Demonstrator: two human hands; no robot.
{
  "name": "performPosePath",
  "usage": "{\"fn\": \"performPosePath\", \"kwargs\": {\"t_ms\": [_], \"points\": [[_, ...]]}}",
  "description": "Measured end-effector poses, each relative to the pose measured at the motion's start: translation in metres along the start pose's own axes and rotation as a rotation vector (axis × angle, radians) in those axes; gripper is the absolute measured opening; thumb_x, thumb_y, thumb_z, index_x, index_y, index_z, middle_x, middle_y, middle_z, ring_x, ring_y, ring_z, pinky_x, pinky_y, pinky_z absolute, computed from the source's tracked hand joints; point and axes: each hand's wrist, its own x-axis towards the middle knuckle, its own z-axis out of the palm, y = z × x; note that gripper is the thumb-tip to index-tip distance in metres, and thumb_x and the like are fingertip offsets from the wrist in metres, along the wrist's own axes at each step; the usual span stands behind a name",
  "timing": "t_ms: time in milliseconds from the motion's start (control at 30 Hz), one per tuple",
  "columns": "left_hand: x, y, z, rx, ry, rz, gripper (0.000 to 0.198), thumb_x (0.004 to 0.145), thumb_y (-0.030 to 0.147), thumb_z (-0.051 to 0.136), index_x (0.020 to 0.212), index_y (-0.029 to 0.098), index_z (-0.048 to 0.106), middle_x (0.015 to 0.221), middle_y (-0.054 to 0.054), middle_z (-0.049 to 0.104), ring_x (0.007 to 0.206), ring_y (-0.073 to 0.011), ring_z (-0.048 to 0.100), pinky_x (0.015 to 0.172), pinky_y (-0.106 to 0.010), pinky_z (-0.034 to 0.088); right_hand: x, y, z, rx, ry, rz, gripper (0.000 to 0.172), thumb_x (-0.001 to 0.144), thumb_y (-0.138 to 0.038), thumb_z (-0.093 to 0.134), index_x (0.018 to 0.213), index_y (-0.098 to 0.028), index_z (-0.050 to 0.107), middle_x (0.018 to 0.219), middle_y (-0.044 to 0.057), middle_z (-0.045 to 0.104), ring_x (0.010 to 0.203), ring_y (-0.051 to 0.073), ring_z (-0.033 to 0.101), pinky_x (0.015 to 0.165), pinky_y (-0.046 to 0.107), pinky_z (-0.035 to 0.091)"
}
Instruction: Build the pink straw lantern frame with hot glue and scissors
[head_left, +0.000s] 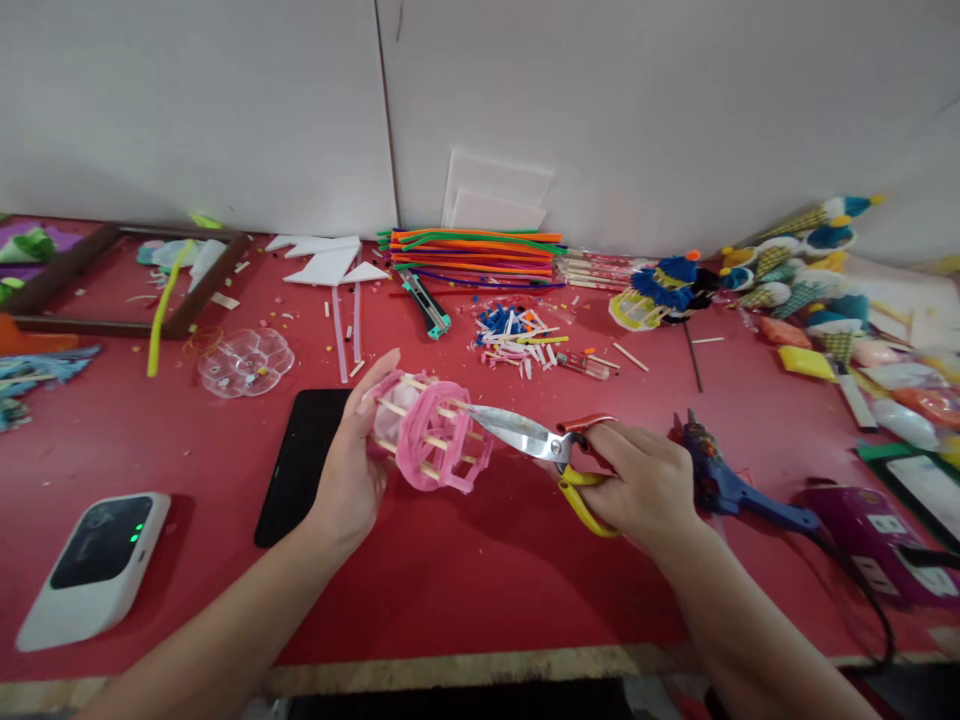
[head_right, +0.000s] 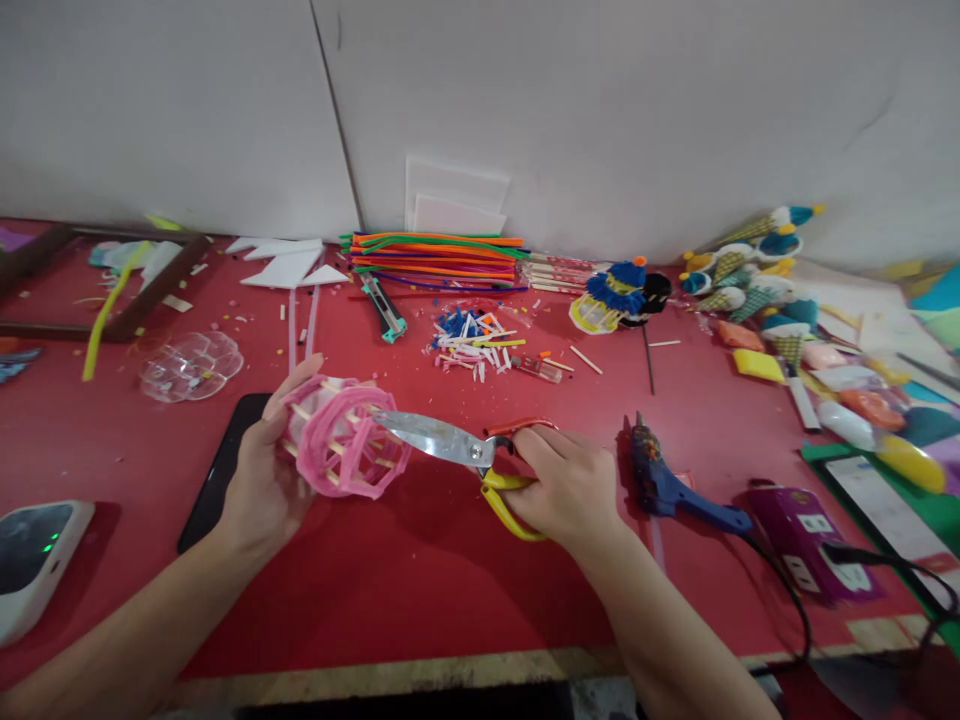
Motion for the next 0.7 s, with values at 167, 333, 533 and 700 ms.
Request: {"fn": "performPosePath", "kwargs": {"t_ms": [167, 333, 533, 700], "points": [[0.001, 0.001, 0.001, -0.042, -0.006, -0.029, 0.028, 0.087, 0.041, 0.073, 0.114, 0.031, 0.077, 0.105, 0.002, 0.076, 0.077, -0.0116, 0.067, 0.062, -0.017, 0.056, -0.001, -0.002, 0.0, 0.035, -0.006, 0.018, 0.038, 0.09, -0.039, 0.06, 0.058, -0.022, 0.049, 0.052, -0.002, 0.052, 0.047, 0.011, 0.046, 0.05, 0.026, 0.031], [0.003, 0.0, 0.0, -0.038, -0.016, -0.052, 0.029, 0.088, 0.042, 0.072, 0.115, 0.032, 0.076, 0.099, 0.001, 0.075, 0.072, -0.0116, 0.064, 0.058, -0.016, 0.053, -0.003, -0.002, 0.001, 0.082, -0.028, 0.026, 0.043, 0.093, -0.045, 0.061, 0.059, -0.022, 0.048, 0.051, -0.003, 0.05, 0.046, 0.011, 0.045, 0.05, 0.027, 0.028], [0.0, 0.001, 0.003, -0.042, 0.005, -0.105, 0.032, 0.084, 0.042, 0.075, 0.114, 0.031, 0.076, 0.11, 0.001, 0.073, 0.075, -0.0119, 0.065, 0.057, -0.016, 0.054, -0.009, 0.002, 0.008, 0.117, -0.044, 0.064, 0.052, 0.096, -0.053, 0.057, 0.057, -0.022, 0.044, 0.047, -0.004, 0.045, 0.042, 0.009, 0.038, 0.048, 0.025, 0.025], [-0.001, 0.009, 0.009, -0.061, 0.12, -0.187, 0.027, 0.091, 0.034, 0.065, 0.115, 0.03, 0.076, 0.104, 0.001, 0.073, 0.064, -0.0088, 0.062, 0.051, -0.014, 0.052, -0.011, 0.007, 0.012, 0.105, -0.067, 0.166, 0.054, 0.095, -0.06, 0.054, 0.057, -0.023, 0.042, 0.048, -0.004, 0.045, 0.043, 0.01, 0.036, 0.048, 0.026, 0.023]]}}
